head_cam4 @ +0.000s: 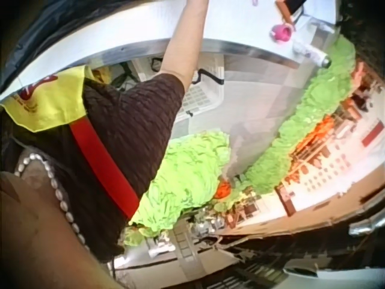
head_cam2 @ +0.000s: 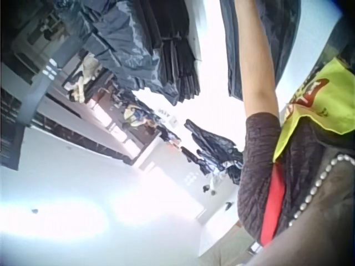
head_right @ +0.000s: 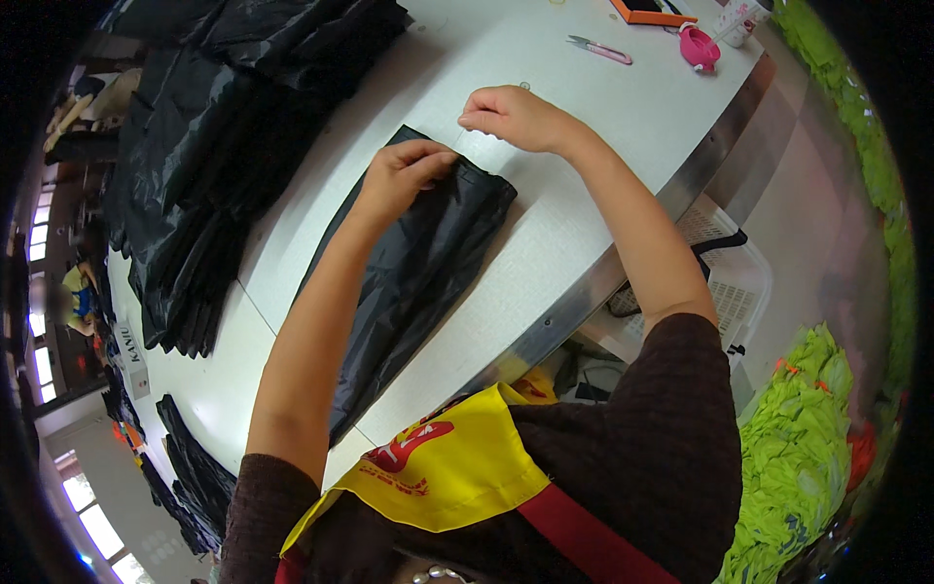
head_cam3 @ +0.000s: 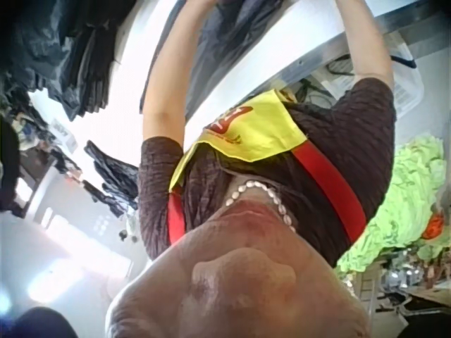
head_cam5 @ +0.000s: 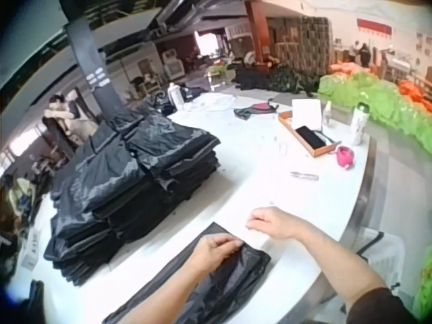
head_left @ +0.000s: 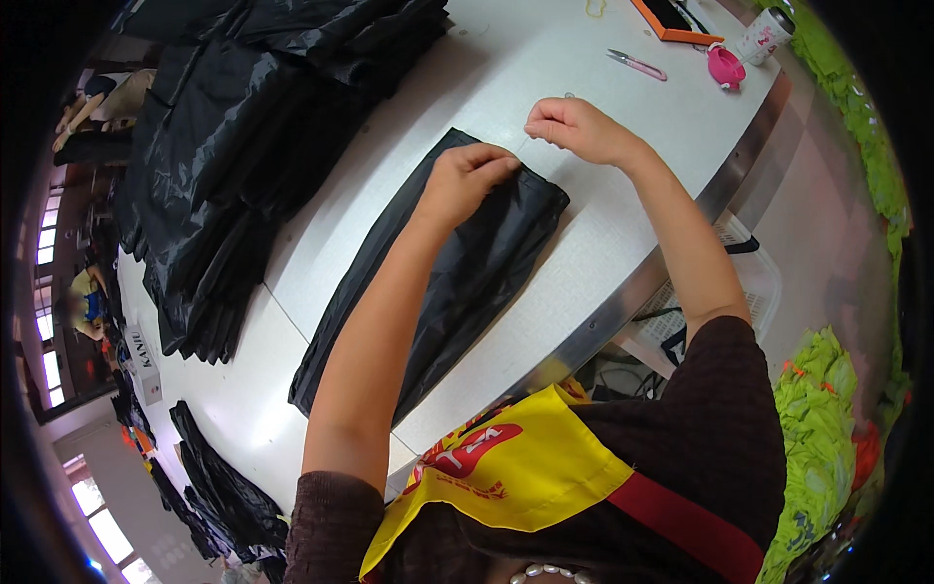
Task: The person folds black trousers on a white table. They lay each pair flat, fold the legs together, fold the garment in half or thirds, and place the folded item into a white basket. The process repeats for multiple pairs.
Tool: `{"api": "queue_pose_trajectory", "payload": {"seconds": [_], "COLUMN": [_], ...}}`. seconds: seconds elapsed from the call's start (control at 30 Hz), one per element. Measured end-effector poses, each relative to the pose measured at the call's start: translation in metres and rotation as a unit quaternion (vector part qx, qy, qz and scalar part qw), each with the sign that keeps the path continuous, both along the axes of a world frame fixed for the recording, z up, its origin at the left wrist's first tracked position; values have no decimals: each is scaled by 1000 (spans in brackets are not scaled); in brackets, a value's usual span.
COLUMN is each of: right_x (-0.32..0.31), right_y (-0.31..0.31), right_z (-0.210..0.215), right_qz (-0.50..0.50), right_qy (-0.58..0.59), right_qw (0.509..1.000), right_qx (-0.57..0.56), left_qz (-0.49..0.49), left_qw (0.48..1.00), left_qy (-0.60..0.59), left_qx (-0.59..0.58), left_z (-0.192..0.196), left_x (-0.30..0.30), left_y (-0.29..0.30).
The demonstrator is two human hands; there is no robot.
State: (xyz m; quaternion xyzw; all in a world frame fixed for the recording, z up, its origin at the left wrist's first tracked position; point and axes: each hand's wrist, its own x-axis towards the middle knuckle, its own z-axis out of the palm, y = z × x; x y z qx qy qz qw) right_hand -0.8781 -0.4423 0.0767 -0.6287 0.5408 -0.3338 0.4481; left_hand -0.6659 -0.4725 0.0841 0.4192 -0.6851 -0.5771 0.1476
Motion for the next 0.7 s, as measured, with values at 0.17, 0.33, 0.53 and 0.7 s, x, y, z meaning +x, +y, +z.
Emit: {"api": "queue_pose_trajectory", "payload": {"seconds": [0.17,0.33,0.53,0.7], "right_x": [-72,-147,-156,-129], "right_y": [-43,-55,-43,-20], "right_z": [-63,-93,-97,-78], "right_qz": [-192,-353,-302,-296], "right_qy": [240,546,538,244], "right_qw": [940,758,787,923], "right_qx": [-146,-55,-1,32], "left_qz": [127,218,309,302], "left_qw": [973,926,880,894], "left_qy": [130,225,300,278], "left_qx": [141,210,200,181], "left_z": [-10,-10,-13,-9], "left_x": [18,20,22,26], "left_y": [7,21,31,33]}}
